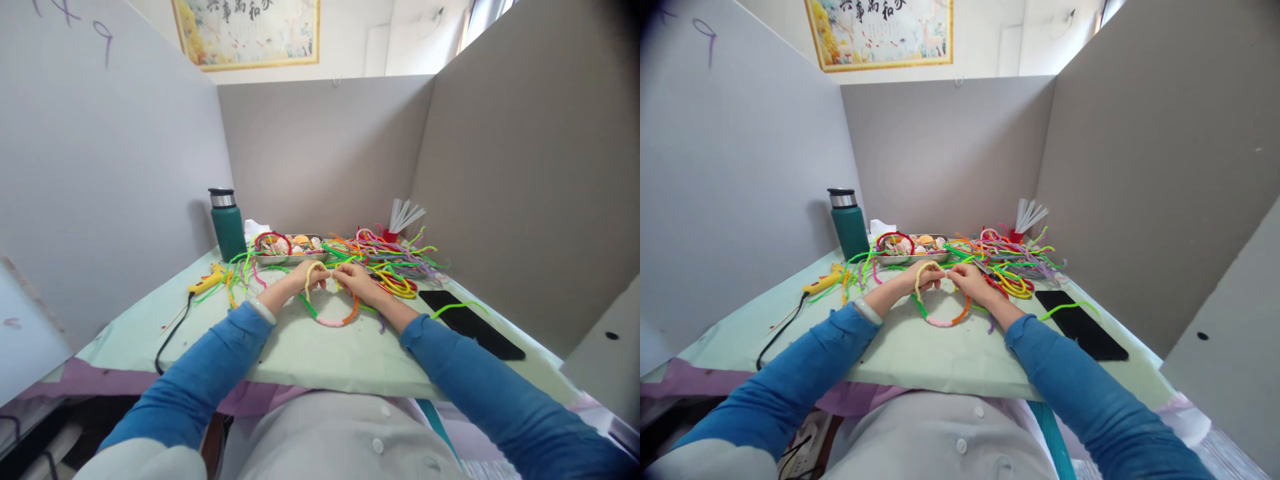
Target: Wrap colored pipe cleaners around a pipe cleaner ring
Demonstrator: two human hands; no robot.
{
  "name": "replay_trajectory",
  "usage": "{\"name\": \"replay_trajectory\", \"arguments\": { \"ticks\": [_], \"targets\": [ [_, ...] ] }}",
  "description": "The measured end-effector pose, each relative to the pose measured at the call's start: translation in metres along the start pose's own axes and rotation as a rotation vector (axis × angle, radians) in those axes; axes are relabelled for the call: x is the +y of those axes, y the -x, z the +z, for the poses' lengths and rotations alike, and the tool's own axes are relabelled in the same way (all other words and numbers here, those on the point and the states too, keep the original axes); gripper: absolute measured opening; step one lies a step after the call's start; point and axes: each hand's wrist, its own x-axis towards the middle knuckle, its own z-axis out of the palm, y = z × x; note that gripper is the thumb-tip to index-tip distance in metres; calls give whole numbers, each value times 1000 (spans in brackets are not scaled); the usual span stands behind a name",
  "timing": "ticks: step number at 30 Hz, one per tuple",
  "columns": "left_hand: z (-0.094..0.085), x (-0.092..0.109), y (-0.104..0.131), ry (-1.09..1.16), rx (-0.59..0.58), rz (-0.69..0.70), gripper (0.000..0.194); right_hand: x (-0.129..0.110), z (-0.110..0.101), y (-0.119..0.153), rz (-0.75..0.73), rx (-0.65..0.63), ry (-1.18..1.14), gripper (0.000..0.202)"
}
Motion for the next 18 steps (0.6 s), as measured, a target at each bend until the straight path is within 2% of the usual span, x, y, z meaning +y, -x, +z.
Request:
{"name": "replay_trajectory", "arguments": {
  "ticks": [11, 18],
  "targets": [
    [0, 3, 1, 67, 56, 18, 33, 3, 1, -2, -11, -5, -12, 28],
    [-2, 11, 5, 70, 61, -26, 33, 0, 0, -1, -16, -29, -15, 35]
  ]
}}
